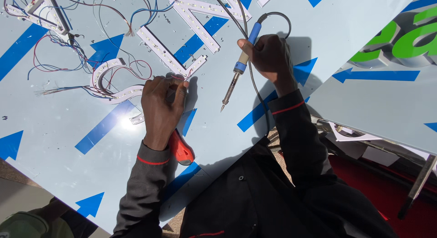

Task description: The person solders wires to LED strips shaped into letters on a white board. They use a soldering iron to attach wires to the LED strips and a utility knife to strip wire insulation.

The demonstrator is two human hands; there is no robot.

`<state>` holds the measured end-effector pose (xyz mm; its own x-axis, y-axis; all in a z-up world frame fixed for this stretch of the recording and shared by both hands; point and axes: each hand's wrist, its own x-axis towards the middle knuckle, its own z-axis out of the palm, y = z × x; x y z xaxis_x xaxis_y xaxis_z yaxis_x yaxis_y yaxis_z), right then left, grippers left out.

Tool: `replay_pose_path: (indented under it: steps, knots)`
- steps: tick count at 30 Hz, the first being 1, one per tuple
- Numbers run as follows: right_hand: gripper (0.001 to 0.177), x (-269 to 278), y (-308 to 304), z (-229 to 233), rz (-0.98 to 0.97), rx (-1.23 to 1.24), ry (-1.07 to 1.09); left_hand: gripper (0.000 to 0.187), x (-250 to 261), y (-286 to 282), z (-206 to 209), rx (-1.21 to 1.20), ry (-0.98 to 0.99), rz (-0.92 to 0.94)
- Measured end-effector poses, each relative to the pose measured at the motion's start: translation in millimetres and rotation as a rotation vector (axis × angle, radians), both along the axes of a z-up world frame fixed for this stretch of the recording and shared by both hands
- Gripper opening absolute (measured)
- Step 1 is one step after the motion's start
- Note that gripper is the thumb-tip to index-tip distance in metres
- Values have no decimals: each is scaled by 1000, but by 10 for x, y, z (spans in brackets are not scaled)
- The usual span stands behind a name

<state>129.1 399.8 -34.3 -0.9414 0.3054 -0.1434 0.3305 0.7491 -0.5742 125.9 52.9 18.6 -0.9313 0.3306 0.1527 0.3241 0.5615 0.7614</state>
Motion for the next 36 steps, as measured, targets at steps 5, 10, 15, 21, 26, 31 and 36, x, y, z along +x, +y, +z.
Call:
replay_pose_path:
  steps: [5, 10, 15, 21, 26, 31, 36]
  knots:
    - [55, -96, -77, 400, 11, -287, -46, 30, 10, 263, -19, 53, 57, 166]
    - [30, -162, 361, 170, -257, -949, -38, 22, 28, 544, 130, 189, -53, 296]
    - [34, -571, 561, 466, -156, -1367, 79, 17, 55, 670, -12, 485, -227, 607]
    - [37, -1126, 415, 260, 66, -1513, 13, 6, 104, 799, -95, 177, -44, 722]
    - [54, -1472, 58, 248, 193, -1521, -55, 19, 74, 984, -210, -74, 66, 882]
    - [37, -1659, -20, -74, 369, -1550, -22, 16, -44, 1158, -265, -103, 102, 978]
    - [23, -1733, -154, 42, 469, -1449, 155, 18, -94, 1245, -387, -156, 132, 1086]
